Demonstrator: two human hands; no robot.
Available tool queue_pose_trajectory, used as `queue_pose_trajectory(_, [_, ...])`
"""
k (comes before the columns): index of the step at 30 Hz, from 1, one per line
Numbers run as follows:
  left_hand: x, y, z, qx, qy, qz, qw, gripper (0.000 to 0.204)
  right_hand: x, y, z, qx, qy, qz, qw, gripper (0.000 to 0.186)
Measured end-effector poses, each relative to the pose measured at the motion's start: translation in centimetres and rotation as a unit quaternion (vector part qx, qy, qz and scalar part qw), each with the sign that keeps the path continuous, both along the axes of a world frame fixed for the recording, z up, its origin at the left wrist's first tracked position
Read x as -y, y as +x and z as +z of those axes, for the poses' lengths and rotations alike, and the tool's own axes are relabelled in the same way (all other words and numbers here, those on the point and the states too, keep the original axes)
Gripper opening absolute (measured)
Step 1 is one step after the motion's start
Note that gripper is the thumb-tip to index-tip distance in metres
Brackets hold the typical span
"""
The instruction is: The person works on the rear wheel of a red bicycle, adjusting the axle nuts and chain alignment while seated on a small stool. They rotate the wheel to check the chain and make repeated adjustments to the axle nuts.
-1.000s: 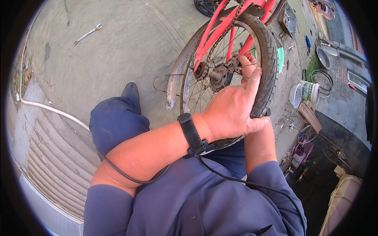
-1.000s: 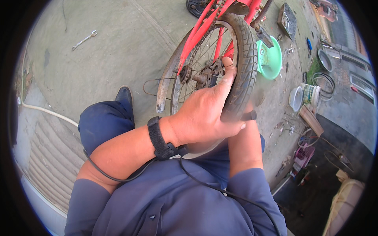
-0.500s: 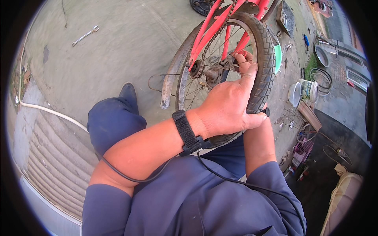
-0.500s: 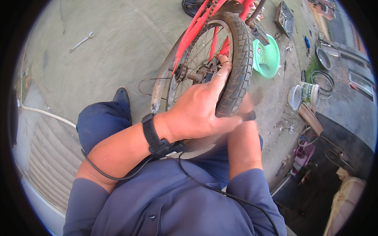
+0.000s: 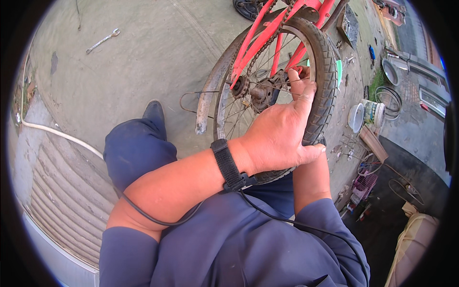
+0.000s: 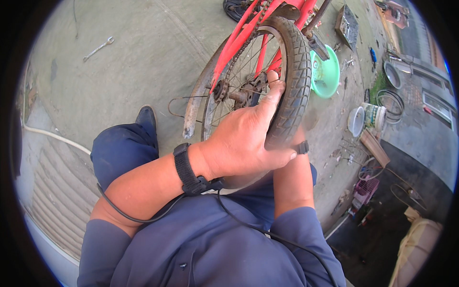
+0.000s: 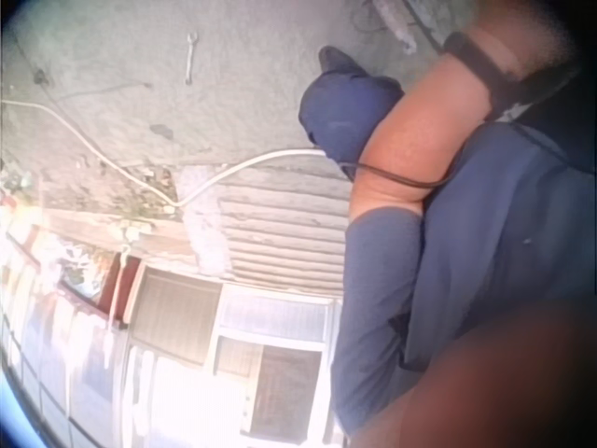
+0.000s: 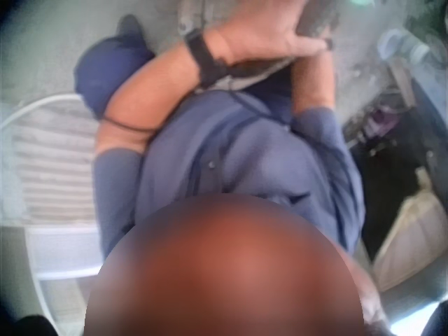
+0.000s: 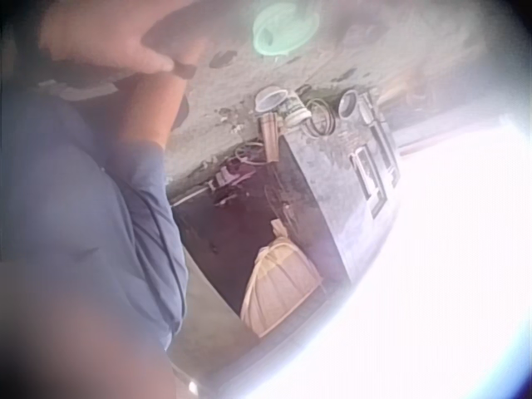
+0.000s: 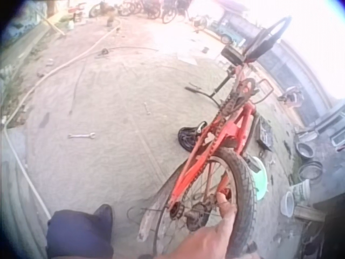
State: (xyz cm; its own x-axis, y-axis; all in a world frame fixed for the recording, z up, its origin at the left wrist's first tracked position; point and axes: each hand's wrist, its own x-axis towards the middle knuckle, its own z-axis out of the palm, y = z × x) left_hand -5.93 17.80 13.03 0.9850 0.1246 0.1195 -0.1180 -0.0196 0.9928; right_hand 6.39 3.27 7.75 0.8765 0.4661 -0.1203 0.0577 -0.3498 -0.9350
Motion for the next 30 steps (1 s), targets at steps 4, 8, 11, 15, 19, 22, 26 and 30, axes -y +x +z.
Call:
queue_pose_trajectory(4, [0.2, 0.0, 0.0, 0.009, -0.003, 0.014, 1.0, 0.107, -0.1, -0.3, 0.5, -0.003, 0.019, 0.008, 1.0, 0.032])
queue_pose_trajectory(8, [0.2, 0.0, 0.0, 0.018, 0.002, 0.019, 1.0, 0.106, 0.0, -0.5, 0.8, -0.01, 0.033, 0.016, 0.999, 0.032])
queue_pose_trajectory(11, [0.1, 0.0, 0.0, 0.006, -0.006, 0.006, 1.0, 0.105, 0.0, -0.8, 0.9, -0.013, 0.045, 0.021, 0.999, 0.031])
queue_pose_trajectory(15, [-0.1, 0.0, 0.1, 0.0, 0.003, 0.002, 1.0, 0.106, -0.2, -0.5, 1.1, -0.022, 0.063, 0.033, 0.997, 0.031])
queue_pose_trajectory(19, [-0.2, 0.0, 0.2, -0.004, -0.02, -0.011, 1.0, 0.108, -0.5, -0.2, 1.6, -0.062, 0.095, 0.052, 0.992, 0.031])
queue_pose_trajectory(22, [-0.4, -0.1, 0.2, -0.002, -0.036, -0.018, 0.999, 0.108, -0.6, -0.8, 2.4, -0.14, 0.128, 0.069, 0.979, 0.03])
queue_pose_trajectory(26, [-0.7, -0.1, -0.1, 0.018, -0.034, -0.005, 0.999, 0.104, -0.3, -1.8, 2.8, -0.205, 0.192, 0.084, 0.956, 0.032])
queue_pose_trajectory(30, [-1.4, -0.1, -0.6, 0.048, -0.036, 0.051, 0.997, 0.094, 0.3, 1.1, 0.4, -0.225, 0.129, -0.018, 0.966, 0.03])
